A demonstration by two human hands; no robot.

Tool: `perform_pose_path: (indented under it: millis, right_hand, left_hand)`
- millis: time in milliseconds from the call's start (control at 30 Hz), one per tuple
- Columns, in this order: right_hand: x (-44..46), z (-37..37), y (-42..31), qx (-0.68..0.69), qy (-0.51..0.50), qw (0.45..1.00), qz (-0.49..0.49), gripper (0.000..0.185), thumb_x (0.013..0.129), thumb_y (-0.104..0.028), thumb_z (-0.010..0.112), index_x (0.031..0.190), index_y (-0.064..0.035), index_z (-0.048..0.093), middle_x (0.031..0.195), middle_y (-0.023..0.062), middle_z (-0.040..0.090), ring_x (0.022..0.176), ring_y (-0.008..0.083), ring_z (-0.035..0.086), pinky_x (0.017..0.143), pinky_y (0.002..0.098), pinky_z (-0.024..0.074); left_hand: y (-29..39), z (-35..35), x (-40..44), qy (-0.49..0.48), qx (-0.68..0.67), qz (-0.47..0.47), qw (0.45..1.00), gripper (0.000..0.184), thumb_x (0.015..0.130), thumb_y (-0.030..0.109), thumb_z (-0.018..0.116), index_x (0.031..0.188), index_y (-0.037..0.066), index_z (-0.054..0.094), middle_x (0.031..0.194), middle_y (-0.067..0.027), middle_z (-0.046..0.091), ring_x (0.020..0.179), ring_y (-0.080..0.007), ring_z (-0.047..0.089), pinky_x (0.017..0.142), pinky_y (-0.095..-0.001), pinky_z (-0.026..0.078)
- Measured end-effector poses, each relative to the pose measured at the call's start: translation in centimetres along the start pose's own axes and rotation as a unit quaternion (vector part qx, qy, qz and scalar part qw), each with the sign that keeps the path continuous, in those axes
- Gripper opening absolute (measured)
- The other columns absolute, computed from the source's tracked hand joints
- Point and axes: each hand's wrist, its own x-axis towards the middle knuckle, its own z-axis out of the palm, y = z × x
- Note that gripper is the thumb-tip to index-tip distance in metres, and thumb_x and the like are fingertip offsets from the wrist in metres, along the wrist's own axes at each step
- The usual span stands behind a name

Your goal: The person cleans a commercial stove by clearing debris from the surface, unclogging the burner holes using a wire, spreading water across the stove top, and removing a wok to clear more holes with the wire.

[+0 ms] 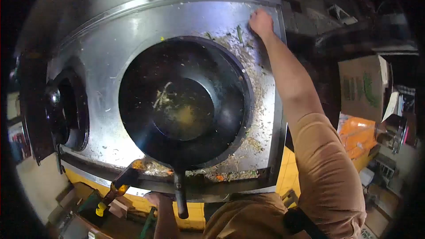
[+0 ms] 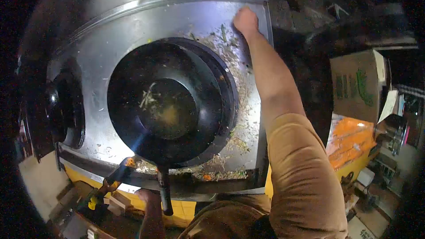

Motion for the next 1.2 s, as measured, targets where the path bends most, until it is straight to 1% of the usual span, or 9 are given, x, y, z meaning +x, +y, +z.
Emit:
perform_pose_path:
  millis: [33, 100, 133, 200, 333, 500, 733, 933, 1200]
  right_hand:
    - [-0.1, 0.4, 0.4, -0.002, -0.004, 1.0, 0.008, 0.024, 0.083, -0.019, 0.058, 0.095, 0.0, 0.066, 0.097, 0.0245, 0.069, 0.096, 0.0417, 0.066, 0.087, 0.047, 0.0527]
    - [0.4, 0.9, 0.7, 0.029, -0.02, 0.999, 0.031, 0.03, 0.089, -0.027, 0.054, 0.102, -0.0013, 0.065, 0.104, 0.0259, 0.067, 0.101, 0.0439, 0.063, 0.091, 0.0509, 0.0491]
    - [0.6, 1.0, 0.8, 0.027, -0.021, 0.999, 0.035, 0.03, 0.089, -0.027, 0.054, 0.102, -0.0013, 0.065, 0.104, 0.0259, 0.067, 0.101, 0.0439, 0.063, 0.091, 0.0509, 0.0491]
    - [0.9, 0.9, 0.8, -0.028, -0.043, 0.998, 0.019, 0.03, 0.089, -0.025, 0.054, 0.102, -0.0013, 0.066, 0.105, 0.0251, 0.067, 0.102, 0.0434, 0.063, 0.091, 0.0503, 0.0492]
    - [0.8, 0.8, 0.7, -0.012, -0.039, 0.999, 0.021, 0.029, 0.088, -0.025, 0.055, 0.101, -0.0018, 0.067, 0.104, 0.0244, 0.068, 0.101, 0.0433, 0.064, 0.091, 0.0498, 0.0497]
    - [1.6, 1.0, 0.7, -0.055, -0.063, 0.996, 0.031, 0.03, 0.086, -0.025, 0.056, 0.103, -0.0042, 0.068, 0.104, 0.0234, 0.068, 0.102, 0.0423, 0.064, 0.092, 0.0487, 0.0499]
    - [1.3, 0.7, 0.3, -0.049, -0.055, 0.996, 0.052, 0.031, 0.086, -0.026, 0.056, 0.104, -0.0036, 0.068, 0.105, 0.0236, 0.068, 0.102, 0.0427, 0.064, 0.094, 0.048, 0.0494]
    - [1.6, 1.1, 0.8, -0.035, -0.051, 0.996, 0.059, 0.032, 0.085, -0.026, 0.056, 0.104, -0.0032, 0.069, 0.106, 0.0256, 0.068, 0.103, 0.0423, 0.064, 0.095, 0.0479, 0.0492]
    - [1.5, 0.8, 0.6, -0.042, -0.052, 0.997, 0.049, 0.033, 0.085, -0.025, 0.056, 0.103, 0.0008, 0.068, 0.106, 0.0253, 0.068, 0.103, 0.0425, 0.064, 0.094, 0.0487, 0.0496]
  left_hand:
    - [0.1, 0.1, 0.0, 0.0, 0.001, -0.004, 1.0, 0.056, 0.101, 0.048, 0.032, 0.128, 0.003, 0.05, 0.13, -0.019, 0.056, 0.102, -0.0372, 0.061, 0.089, -0.0481, 0.049]
    - [0.3, 0.3, -0.2, 0.003, -0.004, -0.008, 1.0, 0.056, 0.101, 0.048, 0.032, 0.128, 0.003, 0.05, 0.129, -0.019, 0.056, 0.101, -0.0371, 0.061, 0.089, -0.0481, 0.049]
    - [0.2, 0.3, -0.4, 0.001, -0.003, -0.009, 1.0, 0.056, 0.101, 0.048, 0.032, 0.128, 0.003, 0.05, 0.129, -0.019, 0.056, 0.101, -0.0371, 0.061, 0.089, -0.0481, 0.049]
    - [0.3, 0.4, -0.5, -0.004, 0.001, -0.013, 1.0, 0.056, 0.101, 0.048, 0.032, 0.128, 0.003, 0.05, 0.129, -0.019, 0.056, 0.101, -0.037, 0.061, 0.089, -0.0481, 0.049]
    - [0.5, 0.2, -0.6, -0.007, 0.007, -0.013, 1.0, 0.056, 0.101, 0.048, 0.032, 0.128, 0.003, 0.05, 0.129, -0.0189, 0.056, 0.101, -0.0369, 0.061, 0.089, -0.0481, 0.049]
    - [0.7, 0.1, -0.6, -0.007, 0.009, -0.013, 1.0, 0.056, 0.101, 0.048, 0.032, 0.128, 0.003, 0.05, 0.129, -0.0189, 0.057, 0.101, -0.0367, 0.061, 0.089, -0.0482, 0.049]
    - [0.9, 0.0, -0.7, -0.007, 0.007, -0.018, 1.0, 0.056, 0.101, 0.049, 0.032, 0.127, 0.003, 0.051, 0.128, -0.0188, 0.057, 0.101, -0.0365, 0.061, 0.088, -0.0482, 0.049]
    - [1.0, -0.1, -0.9, -0.011, 0.012, -0.023, 1.0, 0.056, 0.101, 0.049, 0.032, 0.127, 0.003, 0.051, 0.128, -0.0187, 0.057, 0.101, -0.0364, 0.061, 0.088, -0.0483, 0.05]
    - [1.0, -0.1, -1.0, -0.015, 0.015, -0.027, 0.999, 0.056, 0.101, 0.049, 0.032, 0.127, 0.003, 0.051, 0.128, -0.0186, 0.057, 0.101, -0.0361, 0.062, 0.087, -0.0484, 0.05]
